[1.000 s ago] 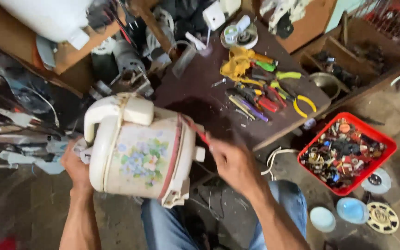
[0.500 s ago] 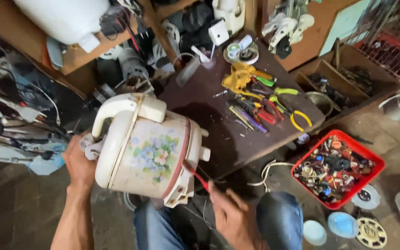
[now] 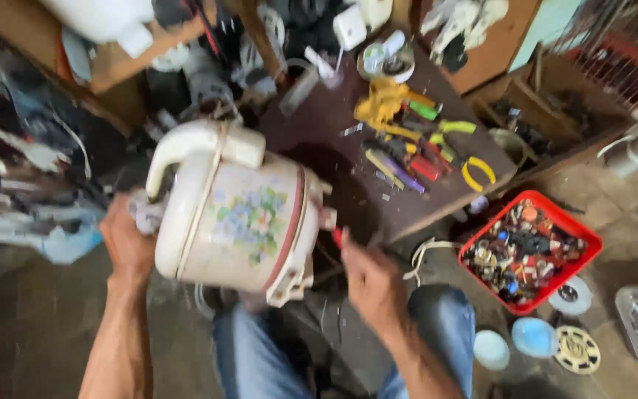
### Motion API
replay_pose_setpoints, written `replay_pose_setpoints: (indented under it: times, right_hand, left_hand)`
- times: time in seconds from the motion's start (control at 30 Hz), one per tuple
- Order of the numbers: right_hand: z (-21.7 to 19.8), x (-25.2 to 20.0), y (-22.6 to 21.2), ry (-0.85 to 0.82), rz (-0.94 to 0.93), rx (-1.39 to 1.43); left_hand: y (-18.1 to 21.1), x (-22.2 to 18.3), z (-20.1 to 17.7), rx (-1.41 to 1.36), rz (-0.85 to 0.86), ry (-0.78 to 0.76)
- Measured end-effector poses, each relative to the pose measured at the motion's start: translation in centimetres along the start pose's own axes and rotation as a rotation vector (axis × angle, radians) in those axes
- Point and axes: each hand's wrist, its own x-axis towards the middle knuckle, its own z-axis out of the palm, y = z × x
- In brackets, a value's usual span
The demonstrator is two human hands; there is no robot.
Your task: Cleaning the exterior and crevices of a rice cooker using a cloth and a small tool.
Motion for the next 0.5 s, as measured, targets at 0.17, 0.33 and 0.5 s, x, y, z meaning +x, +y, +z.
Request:
replay_pose_setpoints:
  times: [0.17, 0.33, 0.5]
  right_hand:
    - [-0.8, -1.0, 0.2, -0.094, 0.050, 0.120]
    - [-3.2, 0.0, -1.1, -0.129, 0.049, 0.109]
    - [-8.8, -10.4, 5.1, 0.111, 0.521, 0.046]
  left_hand:
    - [0.7, 1.0, 0.2, -0.016, -0.046, -0.002]
    - [-0.7, -0.4, 0.6, 0.096, -0.010, -0.066]
    - [-7.1, -5.7, 5.6, 0.073, 0.046, -0.184]
